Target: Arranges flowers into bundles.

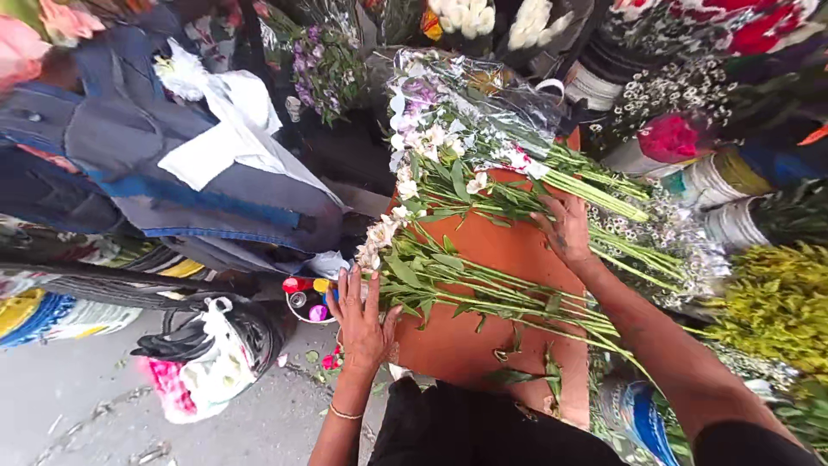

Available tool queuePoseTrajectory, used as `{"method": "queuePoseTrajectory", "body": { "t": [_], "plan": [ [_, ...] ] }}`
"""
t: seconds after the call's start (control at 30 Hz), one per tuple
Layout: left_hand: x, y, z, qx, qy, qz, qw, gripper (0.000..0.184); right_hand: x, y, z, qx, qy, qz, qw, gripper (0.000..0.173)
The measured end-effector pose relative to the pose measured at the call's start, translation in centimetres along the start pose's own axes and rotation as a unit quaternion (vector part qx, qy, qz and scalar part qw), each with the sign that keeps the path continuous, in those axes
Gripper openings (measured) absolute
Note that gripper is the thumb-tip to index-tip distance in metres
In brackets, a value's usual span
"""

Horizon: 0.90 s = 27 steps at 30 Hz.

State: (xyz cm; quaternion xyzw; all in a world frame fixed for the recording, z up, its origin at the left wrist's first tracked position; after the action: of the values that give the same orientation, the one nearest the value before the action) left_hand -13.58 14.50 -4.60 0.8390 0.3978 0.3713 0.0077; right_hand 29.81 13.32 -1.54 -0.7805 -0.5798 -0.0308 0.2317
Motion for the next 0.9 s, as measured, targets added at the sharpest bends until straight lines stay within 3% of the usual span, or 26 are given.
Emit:
{"method": "queuePoseTrajectory", "body": {
  "t": [0.07,0.17,0.27,0.37,0.67,0.8,0.9],
  "plan": [
    [0.2,0.2,-0.5,0.003,0.005,-0.011,1.000,0.069,2.3,2.7,1.7,-0.022,-0.037,0.058,0.997,0.041],
    [0.2,0.5,-1.1,0.008,0.011,-0.015,1.000,0.068,3.5,4.5,3.7,-0.005,-0.085,0.080,0.993,0.032],
    [-0.1,1.1,-1.5,0.008,0.017,-0.014,1.000,0.063,3.4,3.4,2.6,0.013,-0.033,0.046,0.998,0.032],
    [-0.3,1.7,-2.0,0.014,0.023,-0.009,1.000,0.059,3.1,1.3,-0.2,-0.009,0.058,0.000,0.998,0.036],
    [1.6,4.7,-4.7,0.029,0.101,0.053,0.993,0.044,6.0,-3.4,-10.4,0.006,0.120,-0.066,0.991,0.036],
    [3.2,6.4,-5.0,-0.026,0.116,0.062,0.991,0.039,4.5,-7.0,-16.2,-0.019,0.167,-0.106,0.980,0.035],
    [4.7,7.9,-5.3,-0.131,0.116,0.045,0.984,0.036,1.3,-9.6,-19.3,-0.055,0.220,-0.163,0.960,0.033]
  ]
}}
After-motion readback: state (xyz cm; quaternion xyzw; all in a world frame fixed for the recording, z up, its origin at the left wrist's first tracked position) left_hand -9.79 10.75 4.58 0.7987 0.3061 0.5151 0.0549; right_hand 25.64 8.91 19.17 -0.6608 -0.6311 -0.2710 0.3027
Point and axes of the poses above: each hand's wrist, its own x-axis towards the middle knuckle, its own z-axis out of the palm, y = z × x, the point moved 7 cm from there along x, towards the middle knuckle, and after that the axes turned 7 degrees about z, right-handed, at the moved point
